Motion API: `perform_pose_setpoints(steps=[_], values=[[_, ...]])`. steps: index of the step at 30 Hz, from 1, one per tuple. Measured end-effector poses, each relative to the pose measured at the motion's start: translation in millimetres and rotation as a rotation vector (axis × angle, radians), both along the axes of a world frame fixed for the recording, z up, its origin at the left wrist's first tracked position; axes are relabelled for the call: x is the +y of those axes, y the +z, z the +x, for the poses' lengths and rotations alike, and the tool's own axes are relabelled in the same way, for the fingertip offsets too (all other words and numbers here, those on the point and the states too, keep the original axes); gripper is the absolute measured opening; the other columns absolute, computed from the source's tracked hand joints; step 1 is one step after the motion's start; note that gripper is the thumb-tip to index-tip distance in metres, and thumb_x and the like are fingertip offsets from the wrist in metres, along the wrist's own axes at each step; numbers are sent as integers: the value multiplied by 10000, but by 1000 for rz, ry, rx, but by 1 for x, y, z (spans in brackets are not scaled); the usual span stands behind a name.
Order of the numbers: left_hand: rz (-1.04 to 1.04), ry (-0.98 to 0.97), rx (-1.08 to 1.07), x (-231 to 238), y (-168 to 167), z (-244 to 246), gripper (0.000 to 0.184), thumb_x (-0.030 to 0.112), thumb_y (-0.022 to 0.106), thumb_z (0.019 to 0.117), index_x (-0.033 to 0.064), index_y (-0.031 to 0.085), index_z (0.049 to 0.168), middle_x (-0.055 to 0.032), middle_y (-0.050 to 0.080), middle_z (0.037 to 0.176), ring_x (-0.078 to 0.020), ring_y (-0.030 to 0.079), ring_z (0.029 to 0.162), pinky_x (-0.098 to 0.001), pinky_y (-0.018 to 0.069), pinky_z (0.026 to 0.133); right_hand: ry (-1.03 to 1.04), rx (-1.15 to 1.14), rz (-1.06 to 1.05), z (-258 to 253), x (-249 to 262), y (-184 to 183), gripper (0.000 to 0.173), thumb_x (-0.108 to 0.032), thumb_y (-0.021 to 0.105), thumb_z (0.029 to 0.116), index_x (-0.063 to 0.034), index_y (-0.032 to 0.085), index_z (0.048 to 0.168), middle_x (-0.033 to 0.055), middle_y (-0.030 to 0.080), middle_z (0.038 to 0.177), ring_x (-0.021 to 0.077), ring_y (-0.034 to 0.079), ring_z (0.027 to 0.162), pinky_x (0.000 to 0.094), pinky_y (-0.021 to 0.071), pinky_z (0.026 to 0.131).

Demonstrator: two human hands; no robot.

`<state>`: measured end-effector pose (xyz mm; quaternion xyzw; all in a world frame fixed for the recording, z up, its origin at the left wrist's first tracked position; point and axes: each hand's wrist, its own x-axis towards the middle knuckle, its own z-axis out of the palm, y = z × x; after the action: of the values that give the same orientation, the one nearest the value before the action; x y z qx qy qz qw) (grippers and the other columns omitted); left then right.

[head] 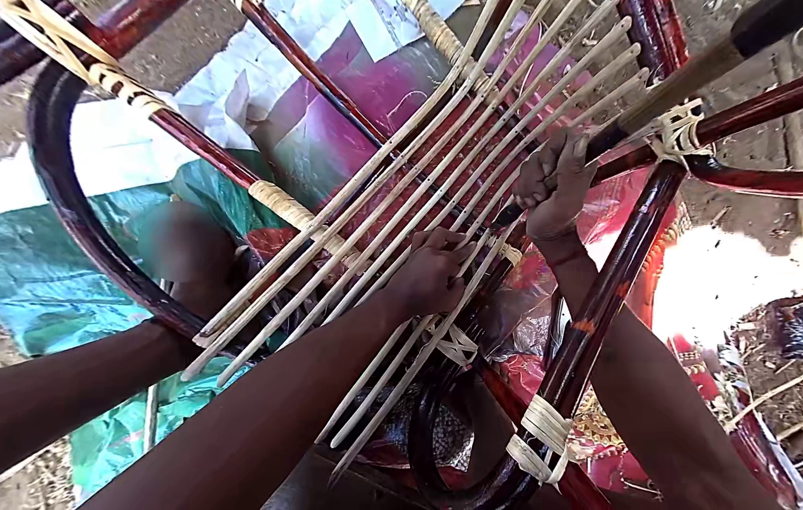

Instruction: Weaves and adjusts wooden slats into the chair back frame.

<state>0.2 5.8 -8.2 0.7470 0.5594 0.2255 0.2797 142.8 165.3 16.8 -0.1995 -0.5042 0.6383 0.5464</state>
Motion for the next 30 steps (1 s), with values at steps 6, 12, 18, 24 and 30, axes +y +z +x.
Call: perform_pose_setpoints(steps=[6, 12, 18, 24, 30], values=[[-10, -8, 13, 0, 2, 0, 241, 153, 592, 867, 16, 688, 694, -70, 684, 1371, -297, 507, 1400, -548, 294, 1102, 122, -240, 242, -21, -6, 2, 390, -583, 595, 966, -221, 480, 879, -159, 440, 614, -32, 402, 479, 180, 349, 431], [3, -9, 25, 0, 2, 0, 258, 145, 589, 864, 17, 655, 651, -74, 684, 1370, -300, 504, 1404, -539, 303, 1099, -102, -552, 575, -38, -17, 4, 542, -422, 492, 1055, 100, 572, 1175, 66, 616, 861, 68, 575, 697, 263, 515, 623], [-36, 11, 69, -4, 0, 1, 303, 215, 614, 906, 46, 615, 655, -140, 690, 791, -325, 696, 832, -579, 527, 797, 531, -1235, 771, -71, -41, 11, 492, -533, 440, 1057, -343, 517, 1505, 68, 742, 1063, 295, 701, 954, 540, 536, 785], [10, 4, 23, 0, 0, -2, 234, 167, 600, 873, 28, 717, 726, -83, 730, 1274, -319, 554, 1338, -569, 327, 1096, 204, -739, 517, -42, -14, 14, 435, -280, 523, 1052, 15, 622, 1356, 88, 695, 904, 132, 607, 702, 347, 536, 661], [75, 26, 22, -2, -6, 1, 210, 146, 607, 844, 35, 707, 697, -55, 716, 1315, -296, 541, 1359, -534, 335, 1089, -189, -416, 212, 8, 17, 22, 413, -208, 387, 1107, 73, 420, 1408, -18, 524, 783, 84, 544, 608, 265, 521, 553]])
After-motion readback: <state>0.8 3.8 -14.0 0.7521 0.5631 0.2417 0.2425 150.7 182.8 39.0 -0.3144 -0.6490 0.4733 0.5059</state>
